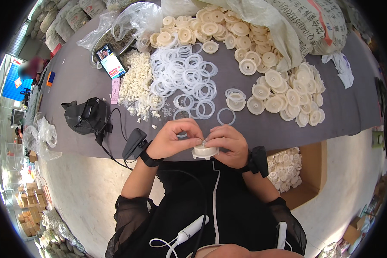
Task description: The person assembles small plastic rings and small plastic clips into a white plastic base part by hand.
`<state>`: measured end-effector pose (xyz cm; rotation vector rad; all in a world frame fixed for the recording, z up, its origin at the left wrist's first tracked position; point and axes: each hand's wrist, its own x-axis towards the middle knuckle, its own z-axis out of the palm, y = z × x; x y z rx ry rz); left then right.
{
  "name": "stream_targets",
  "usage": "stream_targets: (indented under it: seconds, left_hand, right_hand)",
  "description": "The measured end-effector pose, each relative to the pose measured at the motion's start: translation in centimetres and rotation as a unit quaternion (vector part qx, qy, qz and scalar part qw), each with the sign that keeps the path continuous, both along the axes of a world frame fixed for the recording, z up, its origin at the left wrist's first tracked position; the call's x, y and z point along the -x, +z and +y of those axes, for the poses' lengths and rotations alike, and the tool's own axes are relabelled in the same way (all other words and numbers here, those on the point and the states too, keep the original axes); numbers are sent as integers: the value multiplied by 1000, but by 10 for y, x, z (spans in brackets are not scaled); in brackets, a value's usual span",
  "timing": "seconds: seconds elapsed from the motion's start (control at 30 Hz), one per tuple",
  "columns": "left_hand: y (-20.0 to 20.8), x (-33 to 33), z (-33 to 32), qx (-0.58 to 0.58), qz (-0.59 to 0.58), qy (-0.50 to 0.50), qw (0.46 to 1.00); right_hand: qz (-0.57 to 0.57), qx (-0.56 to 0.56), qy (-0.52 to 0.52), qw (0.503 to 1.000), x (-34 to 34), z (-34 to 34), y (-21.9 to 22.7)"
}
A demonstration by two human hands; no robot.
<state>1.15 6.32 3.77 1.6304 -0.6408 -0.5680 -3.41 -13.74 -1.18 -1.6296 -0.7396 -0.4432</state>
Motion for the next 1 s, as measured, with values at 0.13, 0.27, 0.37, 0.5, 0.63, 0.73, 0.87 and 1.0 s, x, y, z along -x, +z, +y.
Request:
stream_targets:
  seconds: [0.13, 0.27, 0.37, 0.5, 0.63, 0.73, 0.87, 1.0]
  left_hand:
    - [1, 1, -2, -1, -6, -6, 1000]
    - [0, 2, 1, -1, -3, -16, 1000]
    - [1, 6, 5, 14, -14, -14, 1000]
    - [2, 12, 4, 41, -31, -7, 999]
    - [5, 22, -3, -8, -66, 20, 998]
    - [2, 24, 2, -28, -82, 24, 996]
    - [-6, 28, 4, -27, -169, 45, 984]
    - [-7, 24, 3, -22, -333, 36, 942]
  right_hand:
    - [51, -8, -2, 999, 7, 1, 0]
    - [46, -10, 1, 999, 8, 1, -3]
    - [39, -13, -12, 999, 7, 2, -4]
    - [43, -13, -8, 999, 6, 1, -4]
    - [18, -8, -2, 1000, 4, -1, -3]
    - [10, 11, -8, 1000, 5, -1, -1]
    - [12, 13, -9, 1000, 7, -1, 0]
    - [-25, 17, -39, 999, 9, 2, 0]
